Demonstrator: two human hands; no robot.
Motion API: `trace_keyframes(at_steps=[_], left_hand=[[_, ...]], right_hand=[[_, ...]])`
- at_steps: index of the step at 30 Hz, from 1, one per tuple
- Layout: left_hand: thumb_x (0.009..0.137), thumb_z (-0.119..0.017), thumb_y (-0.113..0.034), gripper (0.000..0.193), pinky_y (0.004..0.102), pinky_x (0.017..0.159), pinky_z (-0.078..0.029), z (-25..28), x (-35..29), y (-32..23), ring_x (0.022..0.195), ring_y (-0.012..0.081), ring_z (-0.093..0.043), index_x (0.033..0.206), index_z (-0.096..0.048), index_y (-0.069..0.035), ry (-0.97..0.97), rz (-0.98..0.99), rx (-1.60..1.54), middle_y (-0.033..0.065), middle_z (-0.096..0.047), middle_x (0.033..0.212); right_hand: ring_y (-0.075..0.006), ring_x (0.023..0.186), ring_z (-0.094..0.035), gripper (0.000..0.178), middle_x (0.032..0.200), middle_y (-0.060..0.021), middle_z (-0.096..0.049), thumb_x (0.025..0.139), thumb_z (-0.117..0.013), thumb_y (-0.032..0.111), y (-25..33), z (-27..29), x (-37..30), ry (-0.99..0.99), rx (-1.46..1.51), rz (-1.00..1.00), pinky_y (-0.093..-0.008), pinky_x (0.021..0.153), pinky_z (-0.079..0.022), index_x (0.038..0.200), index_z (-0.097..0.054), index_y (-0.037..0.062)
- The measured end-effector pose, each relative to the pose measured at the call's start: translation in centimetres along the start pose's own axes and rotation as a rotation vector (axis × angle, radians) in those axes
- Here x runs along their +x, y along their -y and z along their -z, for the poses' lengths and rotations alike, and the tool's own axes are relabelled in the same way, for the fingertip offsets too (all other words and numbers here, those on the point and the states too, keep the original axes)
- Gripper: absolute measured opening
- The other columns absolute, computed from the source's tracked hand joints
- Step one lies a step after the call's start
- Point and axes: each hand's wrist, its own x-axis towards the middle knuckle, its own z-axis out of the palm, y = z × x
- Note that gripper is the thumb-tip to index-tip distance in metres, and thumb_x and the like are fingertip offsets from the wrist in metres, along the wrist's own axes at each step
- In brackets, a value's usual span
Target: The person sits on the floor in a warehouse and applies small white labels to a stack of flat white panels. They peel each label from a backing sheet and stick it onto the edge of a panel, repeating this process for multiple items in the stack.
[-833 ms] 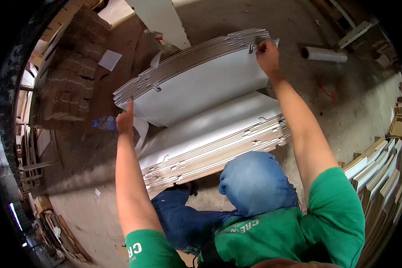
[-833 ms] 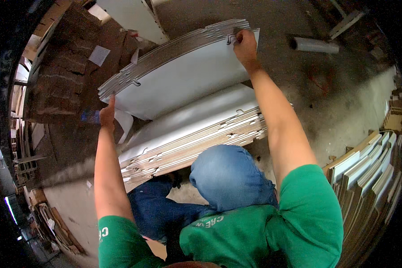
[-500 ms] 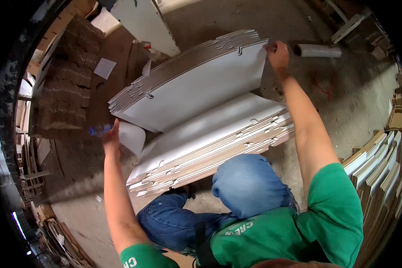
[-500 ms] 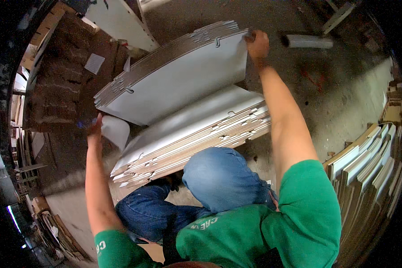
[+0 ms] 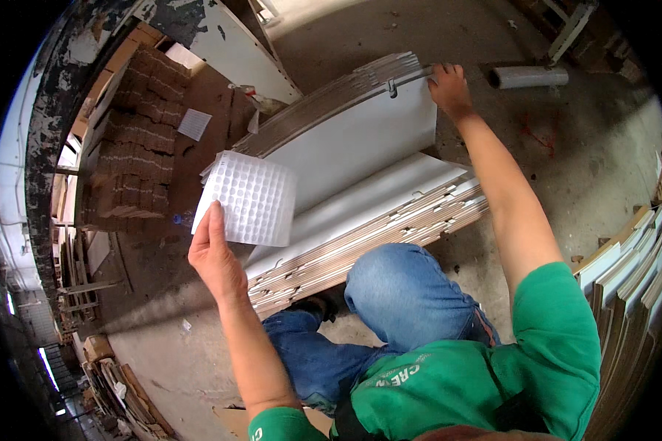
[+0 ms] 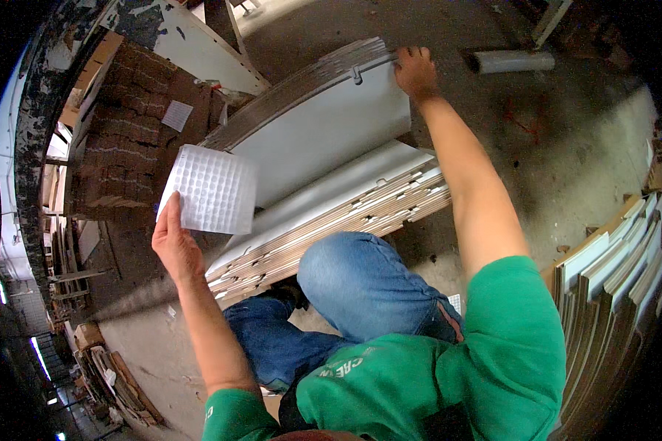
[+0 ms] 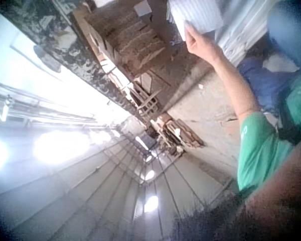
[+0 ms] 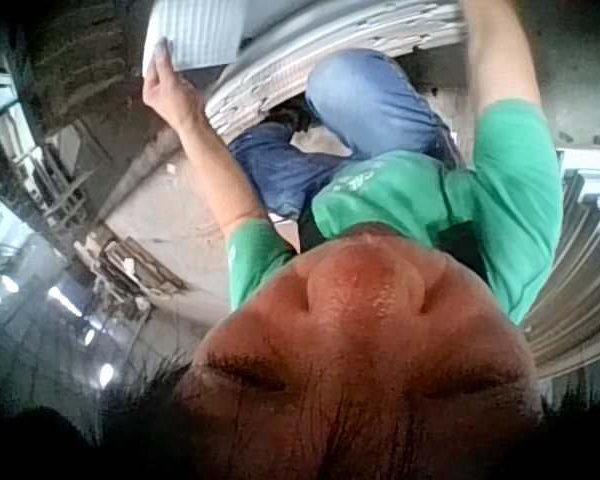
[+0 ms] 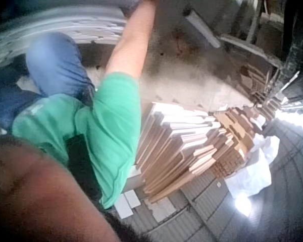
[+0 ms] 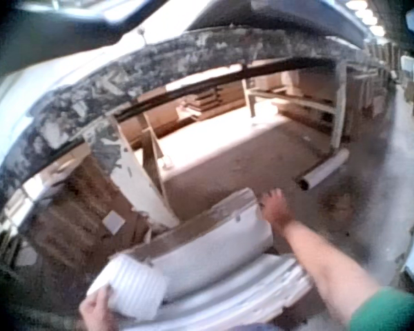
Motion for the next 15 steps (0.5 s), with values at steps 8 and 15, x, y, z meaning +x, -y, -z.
trace_keyframes(at_steps=[8,15], left_hand=[[0.069,-0.067,0.002,0.037,0.0238,0.08,-0.044,-2.7,0.0,-1.2,0.088,0.0133,-0.056,0.106,-0.06,0.0,0.145,-0.224,0.143,0.0092,-0.06,0.102],[0.066,-0.066,0.003,0.044,0.0259,0.081,-0.045,-4.3,-1.7,-2.7,0.091,0.0147,-0.057,0.11,-0.059,0.0,0.385,-0.056,0.117,0.0092,-0.061,0.104]], right_hand=[[-0.0365,0.099,-0.048,0.027,0.099,-0.0157,-0.058,0.076,-0.059,0.016,-4.3,5.2,-3.6,0.316,0.062,0.06,-0.0435,0.079,-0.044,0.101,-0.055,0.007],[-0.0311,0.101,-0.053,0.022,0.096,-0.0135,-0.061,0.067,-0.067,0.012,-2.7,13.6,-7.0,0.815,-0.338,0.256,-0.0393,0.085,-0.045,0.089,-0.066,0.0123]])
